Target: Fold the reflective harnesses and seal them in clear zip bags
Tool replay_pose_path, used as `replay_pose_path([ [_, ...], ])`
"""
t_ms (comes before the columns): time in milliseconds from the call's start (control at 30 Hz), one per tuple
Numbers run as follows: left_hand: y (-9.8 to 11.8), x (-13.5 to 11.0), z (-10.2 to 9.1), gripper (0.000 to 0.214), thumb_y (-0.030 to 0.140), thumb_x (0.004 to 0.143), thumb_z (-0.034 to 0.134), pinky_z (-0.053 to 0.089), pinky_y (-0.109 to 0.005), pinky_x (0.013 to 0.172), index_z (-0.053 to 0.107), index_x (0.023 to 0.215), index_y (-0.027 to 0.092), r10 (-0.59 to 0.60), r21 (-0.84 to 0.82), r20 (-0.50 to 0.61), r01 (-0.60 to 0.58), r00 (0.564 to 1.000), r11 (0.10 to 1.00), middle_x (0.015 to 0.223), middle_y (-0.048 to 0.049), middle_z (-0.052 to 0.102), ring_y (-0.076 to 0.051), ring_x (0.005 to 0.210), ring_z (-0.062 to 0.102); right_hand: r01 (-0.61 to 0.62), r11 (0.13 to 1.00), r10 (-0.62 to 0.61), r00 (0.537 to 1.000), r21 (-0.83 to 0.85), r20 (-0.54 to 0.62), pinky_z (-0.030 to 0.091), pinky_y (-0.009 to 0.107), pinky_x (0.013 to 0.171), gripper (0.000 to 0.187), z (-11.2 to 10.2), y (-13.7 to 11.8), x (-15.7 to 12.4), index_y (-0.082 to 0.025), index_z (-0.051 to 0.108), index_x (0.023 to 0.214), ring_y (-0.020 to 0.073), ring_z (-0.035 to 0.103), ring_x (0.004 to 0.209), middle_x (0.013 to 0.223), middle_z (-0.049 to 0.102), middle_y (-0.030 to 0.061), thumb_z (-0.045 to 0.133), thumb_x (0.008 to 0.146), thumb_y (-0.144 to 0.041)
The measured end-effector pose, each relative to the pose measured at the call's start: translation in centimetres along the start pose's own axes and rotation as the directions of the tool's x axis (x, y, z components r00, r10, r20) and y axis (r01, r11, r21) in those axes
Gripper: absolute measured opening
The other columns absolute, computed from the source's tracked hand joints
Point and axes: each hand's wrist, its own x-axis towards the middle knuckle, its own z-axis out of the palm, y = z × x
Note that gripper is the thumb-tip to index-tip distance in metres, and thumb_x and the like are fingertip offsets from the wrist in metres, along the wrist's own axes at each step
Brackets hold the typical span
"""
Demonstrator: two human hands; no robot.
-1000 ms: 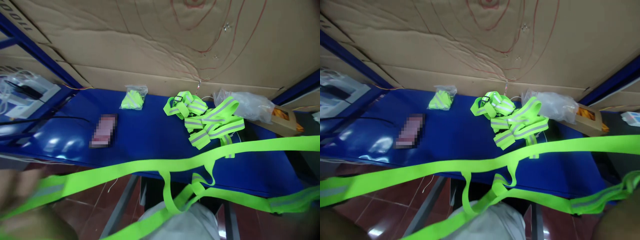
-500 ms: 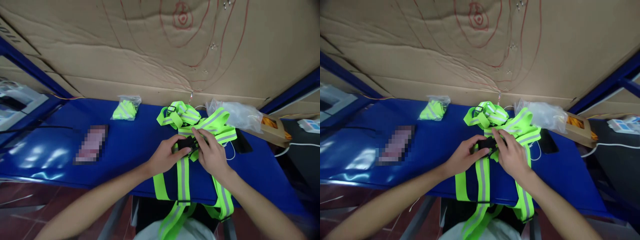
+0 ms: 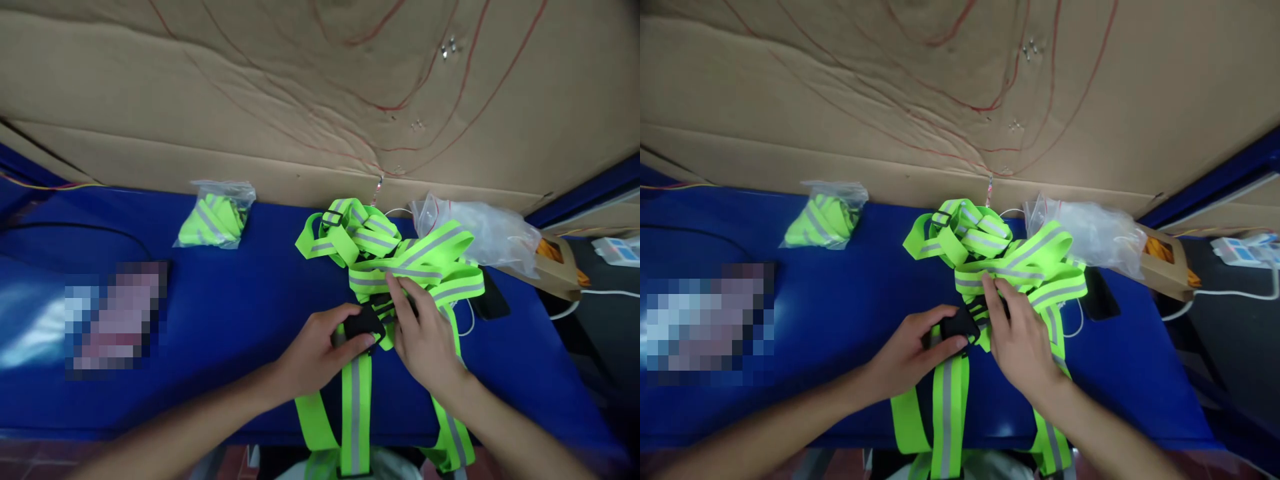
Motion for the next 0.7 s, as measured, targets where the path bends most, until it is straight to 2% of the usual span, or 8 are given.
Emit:
replay_pose_path([
  [133, 0.4, -0.3, 0.1, 0.033, 0.047, 0.095, 0.065, 0.040, -0.023, 0.062, 0.068, 0.107, 0.017, -0.022, -0.054, 0.022, 0.023, 1.000, 0.998, 0.083, 0.0015, 0.066, -0.012, 0.069, 0.051, 0.007, 1.000, -0.007, 1.000, 0.023, 0.021, 0.067, 0.040, 0.080, 0.091, -0.3, 0.0, -0.1, -0.023, 0.012, 0.169, 0.0295, 0.068, 0.112, 0.134, 0.059, 0.0182, 0.043, 0.086, 0.000],
  [300, 0.3, -0.2, -0.1, 0.037, 0.050, 0.095, 0.064, 0.039, -0.024, 0.062, 0.068, 0.111, 0.017, -0.055, -0.068, 0.043, 0.058, 0.998, 0.996, 0.085, 0.0009, 0.066, -0.012, 0.069, 0.050, -0.001, 0.999, -0.001, 0.999, 0.032, 0.042, 0.066, 0.041, 0.081, 0.090, -0.2, 0.2, -0.2, -0.025, 0.012, 0.169, 0.0302, 0.067, 0.113, 0.135, 0.059, 0.0180, 0.043, 0.088, -0.002],
  [467, 0.5, -0.1, -0.6, 0.034, 0.048, 0.095, 0.063, 0.039, -0.024, 0.063, 0.069, 0.103, 0.016, -0.057, -0.090, 0.141, 0.070, 0.988, 0.993, 0.084, 0.0001, 0.064, -0.013, 0.071, 0.050, 0.019, 0.997, -0.023, 0.998, 0.075, 0.062, 0.065, 0.043, 0.088, 0.088, 0.0, 0.4, -0.3, -0.025, 0.017, 0.168, 0.0301, 0.065, 0.116, 0.135, 0.059, 0.0170, 0.043, 0.088, -0.001],
  [600, 0.5, 0.0, -0.6, 0.037, 0.051, 0.095, 0.063, 0.037, -0.024, 0.062, 0.068, 0.104, 0.016, -0.045, -0.143, 0.108, 0.061, 0.993, 0.988, 0.084, 0.0005, 0.062, -0.013, 0.072, 0.048, 0.047, 0.994, -0.056, 0.995, 0.102, 0.085, 0.064, 0.044, 0.091, 0.089, -0.1, 0.0, -0.5, -0.023, 0.017, 0.168, 0.0303, 0.062, 0.119, 0.137, 0.057, 0.0174, 0.043, 0.087, 0.002],
  [700, 0.2, 0.0, -0.6, 0.036, 0.050, 0.096, 0.063, 0.038, -0.024, 0.063, 0.068, 0.105, 0.016, -0.041, -0.159, 0.104, 0.057, 0.994, 0.986, 0.083, 0.0007, 0.062, -0.013, 0.072, 0.049, 0.059, 0.990, -0.071, 0.993, 0.127, 0.093, 0.064, 0.046, 0.093, 0.086, -0.1, -0.9, -0.8, -0.017, 0.016, 0.168, 0.0327, 0.059, 0.123, 0.139, 0.054, 0.0208, 0.048, 0.089, -0.002],
])
